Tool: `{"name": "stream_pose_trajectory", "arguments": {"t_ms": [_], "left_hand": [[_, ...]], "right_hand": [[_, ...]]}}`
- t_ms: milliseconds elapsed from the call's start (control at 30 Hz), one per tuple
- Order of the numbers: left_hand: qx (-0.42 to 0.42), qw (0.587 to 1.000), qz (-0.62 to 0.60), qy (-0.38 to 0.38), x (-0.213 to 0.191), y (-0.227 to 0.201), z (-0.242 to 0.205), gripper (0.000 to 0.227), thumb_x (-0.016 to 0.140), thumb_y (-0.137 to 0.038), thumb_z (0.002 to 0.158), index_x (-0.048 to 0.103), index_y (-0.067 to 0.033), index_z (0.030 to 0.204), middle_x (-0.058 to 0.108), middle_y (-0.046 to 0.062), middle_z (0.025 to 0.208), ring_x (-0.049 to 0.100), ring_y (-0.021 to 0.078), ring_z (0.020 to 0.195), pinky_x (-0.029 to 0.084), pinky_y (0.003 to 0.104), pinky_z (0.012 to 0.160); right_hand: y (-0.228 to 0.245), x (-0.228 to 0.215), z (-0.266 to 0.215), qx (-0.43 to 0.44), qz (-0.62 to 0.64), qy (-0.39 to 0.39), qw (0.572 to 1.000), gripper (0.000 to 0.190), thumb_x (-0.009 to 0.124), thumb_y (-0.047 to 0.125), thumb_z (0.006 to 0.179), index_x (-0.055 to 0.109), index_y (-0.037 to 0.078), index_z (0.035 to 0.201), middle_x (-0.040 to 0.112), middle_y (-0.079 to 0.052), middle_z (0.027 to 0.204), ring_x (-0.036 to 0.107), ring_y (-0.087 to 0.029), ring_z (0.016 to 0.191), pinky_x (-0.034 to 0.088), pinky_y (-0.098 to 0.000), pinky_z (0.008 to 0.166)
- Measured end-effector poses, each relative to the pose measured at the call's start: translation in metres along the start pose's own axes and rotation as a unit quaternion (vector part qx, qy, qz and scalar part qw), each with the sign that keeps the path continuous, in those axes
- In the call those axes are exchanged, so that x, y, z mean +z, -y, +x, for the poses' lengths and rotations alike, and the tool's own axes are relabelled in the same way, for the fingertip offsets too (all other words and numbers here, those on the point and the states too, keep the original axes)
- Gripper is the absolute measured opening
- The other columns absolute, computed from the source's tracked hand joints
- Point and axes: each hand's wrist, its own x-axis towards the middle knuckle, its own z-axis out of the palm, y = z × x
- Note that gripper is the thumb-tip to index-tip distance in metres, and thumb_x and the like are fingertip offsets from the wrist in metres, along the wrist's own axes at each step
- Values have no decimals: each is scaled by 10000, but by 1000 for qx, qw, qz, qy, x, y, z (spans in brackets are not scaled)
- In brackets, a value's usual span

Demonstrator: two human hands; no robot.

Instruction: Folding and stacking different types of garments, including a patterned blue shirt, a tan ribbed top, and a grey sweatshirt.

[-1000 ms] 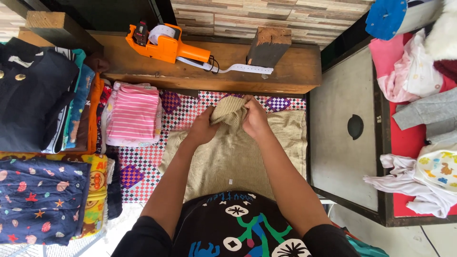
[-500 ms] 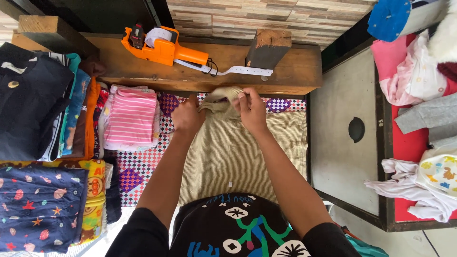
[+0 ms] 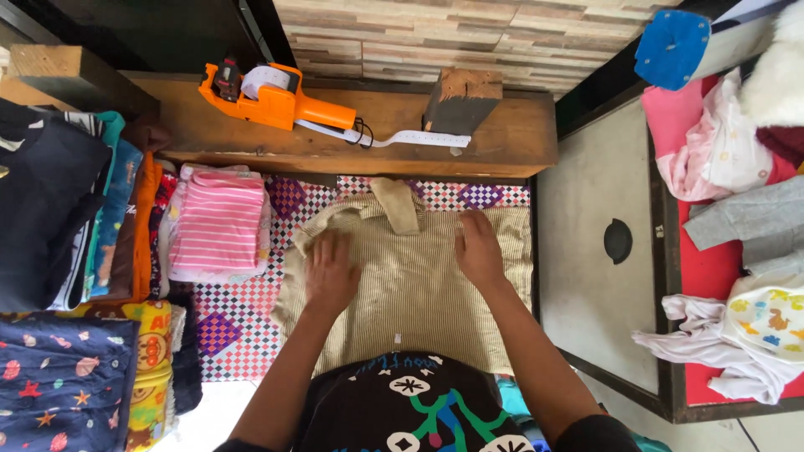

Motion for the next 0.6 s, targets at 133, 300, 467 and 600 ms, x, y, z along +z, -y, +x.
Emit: {"name": "stream_pose_trajectory", "arguments": {"t_ms": [133,300,467,600], "left_hand": [[25,999,13,-16,-5,11,0,810,664,-583,853,465,-188,1531,396,229,1515,363,480,1444,305,580,1171],[46,998,-51,13,-5,22,35,781,587,-715,875,461,-339,1549,308,147,1634,238,505,1496,207,638,1207],[36,995,-70,62,0,28,71,736,494,-723,936,429,-341,1561,296,127,1651,208,479,1515,135,627,1244],[51,991,-121,-11,16,38,78,551,631,-492,970,596,-210,1442,401,110,1583,321,404,1491,219,605,1222]], "right_hand": [[-10,-22,-17,43,-96,118,987,717,506,514,1022,278,171,1608,193,-185,1667,172,-477,1522,173,-667,1208],[-28,-21,1,120,-133,162,970,777,285,741,995,45,394,1647,-73,-27,1726,-97,-359,1569,-88,-597,1235],[-38,-17,19,138,-123,136,973,759,246,744,1002,57,393,1648,-69,-26,1730,-92,-361,1571,-99,-587,1239],[-37,-12,24,155,-121,134,971,743,255,696,1020,33,375,1652,-71,-52,1730,-101,-371,1569,-102,-598,1235]]}}
